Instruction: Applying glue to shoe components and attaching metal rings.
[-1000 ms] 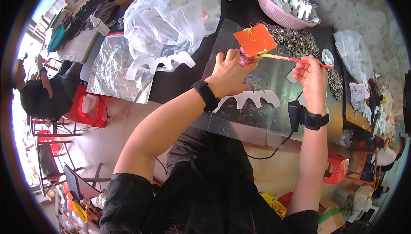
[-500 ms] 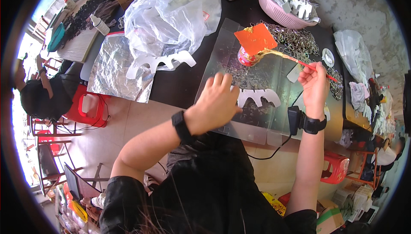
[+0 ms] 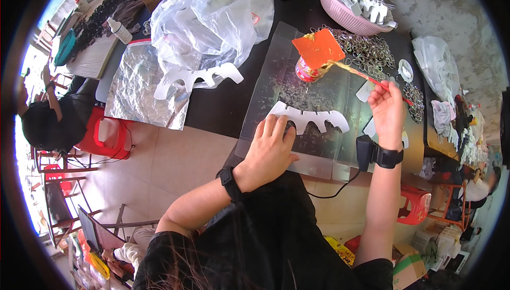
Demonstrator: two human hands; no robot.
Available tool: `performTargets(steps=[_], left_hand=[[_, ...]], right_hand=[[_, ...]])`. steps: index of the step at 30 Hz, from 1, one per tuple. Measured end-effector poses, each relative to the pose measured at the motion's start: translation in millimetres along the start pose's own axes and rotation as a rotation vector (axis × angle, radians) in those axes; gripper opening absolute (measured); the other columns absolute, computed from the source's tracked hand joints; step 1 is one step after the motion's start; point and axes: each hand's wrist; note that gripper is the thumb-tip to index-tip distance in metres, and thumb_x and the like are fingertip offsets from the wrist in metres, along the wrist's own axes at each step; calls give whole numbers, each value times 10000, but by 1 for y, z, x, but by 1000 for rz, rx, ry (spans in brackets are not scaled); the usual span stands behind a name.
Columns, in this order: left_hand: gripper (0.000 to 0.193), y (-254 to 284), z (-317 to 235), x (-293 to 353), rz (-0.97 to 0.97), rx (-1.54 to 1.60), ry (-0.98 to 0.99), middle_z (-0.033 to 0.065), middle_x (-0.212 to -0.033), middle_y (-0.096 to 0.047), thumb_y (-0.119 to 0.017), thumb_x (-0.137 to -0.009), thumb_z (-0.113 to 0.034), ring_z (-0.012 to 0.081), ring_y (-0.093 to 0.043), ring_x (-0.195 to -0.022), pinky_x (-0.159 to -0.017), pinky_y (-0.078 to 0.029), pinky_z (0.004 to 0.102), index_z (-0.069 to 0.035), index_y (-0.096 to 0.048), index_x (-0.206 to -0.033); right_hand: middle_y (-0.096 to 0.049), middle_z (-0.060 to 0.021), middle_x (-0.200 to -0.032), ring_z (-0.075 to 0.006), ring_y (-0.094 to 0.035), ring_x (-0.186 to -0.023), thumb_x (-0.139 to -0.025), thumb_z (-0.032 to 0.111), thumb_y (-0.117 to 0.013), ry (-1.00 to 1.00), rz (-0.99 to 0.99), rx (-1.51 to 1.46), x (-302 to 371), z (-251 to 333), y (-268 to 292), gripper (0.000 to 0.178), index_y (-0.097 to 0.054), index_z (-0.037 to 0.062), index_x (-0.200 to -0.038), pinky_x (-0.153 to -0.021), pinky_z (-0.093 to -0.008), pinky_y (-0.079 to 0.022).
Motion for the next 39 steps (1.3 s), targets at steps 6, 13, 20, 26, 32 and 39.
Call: performTargets(steps=[6, 13, 20, 26, 32, 39], left_hand=[[616, -1, 1, 2, -2, 5, 0, 184, -1267, -426, -789, -680, -286, 376, -396, -1213, -1008, -364, 458, 13, -551, -1164], [617, -3, 1, 3, -13, 50, 4, 177, -1293, -413, -786, -689, -291, 390, -377, -1224, -1017, -351, 484, -4, -551, -1182], [640, -8, -10, 6, 20, -27, 1, 126, -1355, -393, -780, -698, -339, 462, -326, -1252, -1042, -284, 585, -69, -555, -1233], [661, -13, -12, 10, 12, -19, 7, 89, -1401, -386, -762, -709, -396, 505, -283, -1281, -1058, -236, 612, -91, -549, -1255], [654, -17, -15, 10, -2, -11, 43, 65, -1403, -390, -763, -703, -401, 495, -272, -1300, -1062, -222, 613, -82, -564, -1239], [637, -19, -15, 11, -26, 14, 65, 49, -1393, -405, -770, -694, -384, 481, -269, -1300, -1061, -225, 613, -87, -586, -1226]], right_hand=[[-631, -89, -817, -179, -641, -723, -965, 237, -511, 192, 1, 186, 25, 1, -4, 242, -589, 11, -1001, -658, -329, -539], [-624, -89, -824, -175, -621, -718, -971, 219, -510, -136, 109, -47, 14, 6, 6, 238, -595, -2, -977, -666, -323, -530], [-604, -89, -864, -187, -581, -788, -972, 188, -503, -136, 248, -525, 12, 18, -15, 220, -590, -8, -1021, -720, -313, -500], [-623, -71, -869, -171, -601, -768, -988, 230, -484, -202, 334, -264, 43, 20, -26, 248, -592, 15, -1050, -678, -305, -504], [-642, -71, -834, -181, -644, -722, -980, 257, -503, -240, 223, 89, 73, -25, -24, 264, -609, 19, -1027, -634, -309, -522], [-645, -78, -859, -185, -653, -751, -988, 243, -511, -303, 176, 86, 77, -47, -25, 251, -600, 14, -1042, -679, -310, -536]])
Point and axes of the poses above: each hand's wrist, its own x-axis away from the middle knuckle, its own y-axis out of the back of the hand, z = x × y
